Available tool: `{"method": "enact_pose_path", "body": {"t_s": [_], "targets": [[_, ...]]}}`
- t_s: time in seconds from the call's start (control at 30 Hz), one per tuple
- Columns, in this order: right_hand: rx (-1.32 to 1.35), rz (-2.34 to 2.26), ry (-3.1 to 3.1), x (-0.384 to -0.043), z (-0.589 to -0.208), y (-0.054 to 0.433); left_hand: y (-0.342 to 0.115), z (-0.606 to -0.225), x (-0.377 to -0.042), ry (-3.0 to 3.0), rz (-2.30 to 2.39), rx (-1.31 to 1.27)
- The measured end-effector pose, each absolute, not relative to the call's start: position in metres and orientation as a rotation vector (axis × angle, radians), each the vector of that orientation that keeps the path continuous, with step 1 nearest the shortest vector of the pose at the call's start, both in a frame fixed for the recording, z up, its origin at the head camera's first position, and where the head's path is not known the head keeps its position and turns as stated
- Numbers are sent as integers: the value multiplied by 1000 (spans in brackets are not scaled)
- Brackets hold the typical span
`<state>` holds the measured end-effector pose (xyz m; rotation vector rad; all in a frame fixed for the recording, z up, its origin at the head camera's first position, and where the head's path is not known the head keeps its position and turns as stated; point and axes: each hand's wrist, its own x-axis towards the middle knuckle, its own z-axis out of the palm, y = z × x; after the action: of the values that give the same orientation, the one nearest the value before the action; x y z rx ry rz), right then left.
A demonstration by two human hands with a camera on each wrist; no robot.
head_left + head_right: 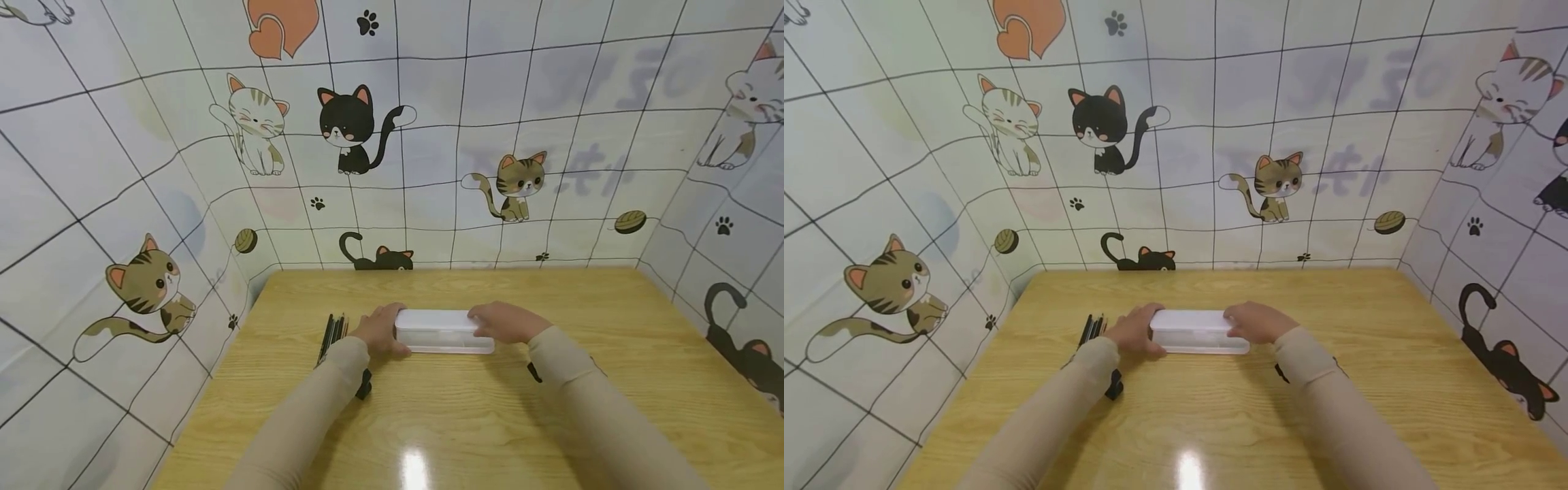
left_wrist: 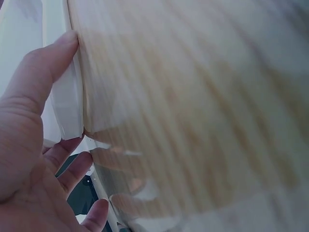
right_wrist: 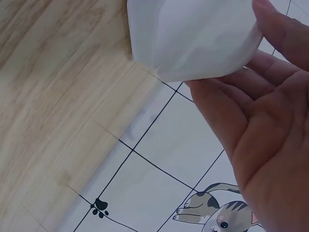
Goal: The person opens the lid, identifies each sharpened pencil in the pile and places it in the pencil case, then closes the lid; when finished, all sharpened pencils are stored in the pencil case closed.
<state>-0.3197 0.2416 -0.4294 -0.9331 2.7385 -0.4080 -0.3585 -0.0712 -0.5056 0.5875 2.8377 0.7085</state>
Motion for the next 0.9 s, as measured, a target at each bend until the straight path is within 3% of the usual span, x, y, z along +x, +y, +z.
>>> {"method": "enact_pose_path", "body": {"t_s": [0.9], "targets": [[-727,-693,2798,-356,-421,250,-70,-496,-350,2842,666,494]]}}
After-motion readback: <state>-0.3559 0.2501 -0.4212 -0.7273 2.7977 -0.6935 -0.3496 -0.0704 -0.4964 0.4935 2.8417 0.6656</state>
